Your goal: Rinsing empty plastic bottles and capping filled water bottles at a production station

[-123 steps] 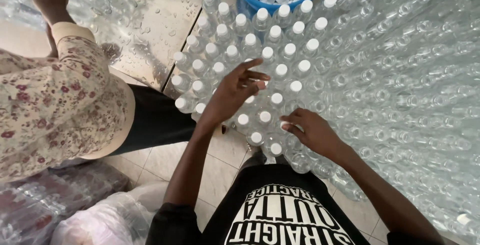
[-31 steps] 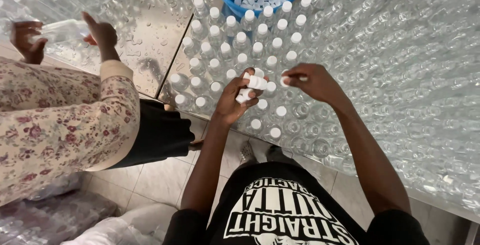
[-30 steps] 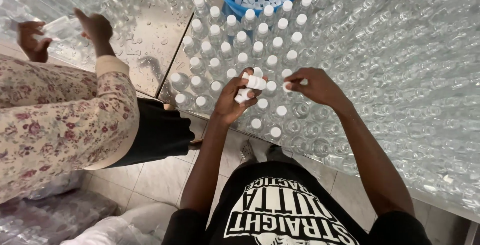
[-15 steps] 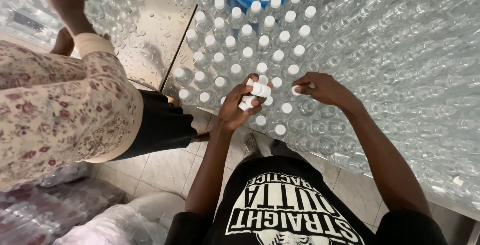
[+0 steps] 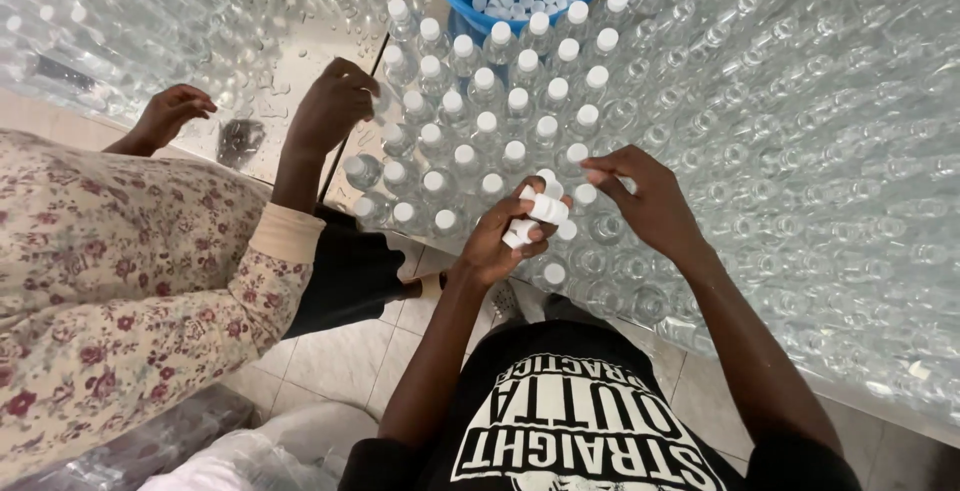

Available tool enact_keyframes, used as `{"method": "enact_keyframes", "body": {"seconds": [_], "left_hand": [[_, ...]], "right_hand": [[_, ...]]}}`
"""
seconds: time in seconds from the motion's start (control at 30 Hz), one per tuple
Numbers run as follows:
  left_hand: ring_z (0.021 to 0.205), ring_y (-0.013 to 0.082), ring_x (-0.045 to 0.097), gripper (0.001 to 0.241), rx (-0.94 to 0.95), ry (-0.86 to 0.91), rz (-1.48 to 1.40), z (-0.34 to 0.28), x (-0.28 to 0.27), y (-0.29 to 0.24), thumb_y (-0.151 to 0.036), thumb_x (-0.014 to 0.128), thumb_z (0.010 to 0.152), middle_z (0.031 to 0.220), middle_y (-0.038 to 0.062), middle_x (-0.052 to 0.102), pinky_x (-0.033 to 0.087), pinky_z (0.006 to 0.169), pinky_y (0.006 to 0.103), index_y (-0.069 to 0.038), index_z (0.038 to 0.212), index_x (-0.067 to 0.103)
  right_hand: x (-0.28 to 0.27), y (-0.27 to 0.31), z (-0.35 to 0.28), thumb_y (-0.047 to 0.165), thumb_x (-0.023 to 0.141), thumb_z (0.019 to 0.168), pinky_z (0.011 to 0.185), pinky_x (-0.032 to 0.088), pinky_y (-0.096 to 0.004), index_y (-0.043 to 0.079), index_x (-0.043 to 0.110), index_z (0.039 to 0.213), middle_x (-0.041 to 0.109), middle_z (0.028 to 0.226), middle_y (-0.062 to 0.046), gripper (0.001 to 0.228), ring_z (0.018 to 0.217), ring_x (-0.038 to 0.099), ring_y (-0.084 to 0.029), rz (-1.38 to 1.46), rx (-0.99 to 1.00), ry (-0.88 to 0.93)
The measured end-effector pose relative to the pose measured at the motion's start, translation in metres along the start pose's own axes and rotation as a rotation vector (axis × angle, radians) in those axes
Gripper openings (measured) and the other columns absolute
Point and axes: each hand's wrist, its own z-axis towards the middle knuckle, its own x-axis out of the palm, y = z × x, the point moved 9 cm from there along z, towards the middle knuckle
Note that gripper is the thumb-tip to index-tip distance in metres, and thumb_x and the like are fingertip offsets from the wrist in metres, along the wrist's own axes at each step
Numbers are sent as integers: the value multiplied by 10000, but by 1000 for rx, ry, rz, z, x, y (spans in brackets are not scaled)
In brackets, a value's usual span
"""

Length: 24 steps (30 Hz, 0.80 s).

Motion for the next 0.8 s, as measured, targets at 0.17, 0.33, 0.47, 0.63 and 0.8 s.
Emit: {"method": "enact_keyframes", "body": {"seconds": [0.17,0.33,0.47,0.63,0.8], "left_hand": [[726,114,650,251,-23,0,61,9,-18,23,-169,574,1082,817,30,596,435,421,175,-171,1332,547],[721,127,679,253,10,-27,90,18,-33,34,-189,573,1110,810,30,576,453,417,179,-174,1357,519],[742,123,697,249,9,-47,32,17,-31,33,-266,554,1135,865,44,611,447,427,172,-164,1360,527],[727,112,669,265,32,-88,-7,21,-36,35,-332,533,1159,820,55,638,423,430,155,-158,1359,543],[731,118,636,266,34,-93,14,15,-9,29,-288,567,1145,810,58,609,420,431,163,-153,1371,538]], "right_hand": [[-1,64,-28,402,913,908,1037,575,-413,141,805,1322,691,1201,-62,501,1159,722,-264,28,-191,-13],[11,66,-35,209,843,992,924,599,-412,117,816,1264,705,1094,-75,288,1002,717,-272,-80,-305,-86],[1,70,-33,199,877,974,959,600,-391,99,810,1222,747,1065,-61,275,969,738,-235,156,-242,-126],[-7,44,-30,162,870,972,1051,579,-414,75,771,1245,753,1113,-67,304,1067,749,-214,419,-81,-135],[-50,-14,8,275,717,1128,1116,495,-526,2,548,1576,588,1237,-223,551,1172,591,-324,325,-130,-183]]}}
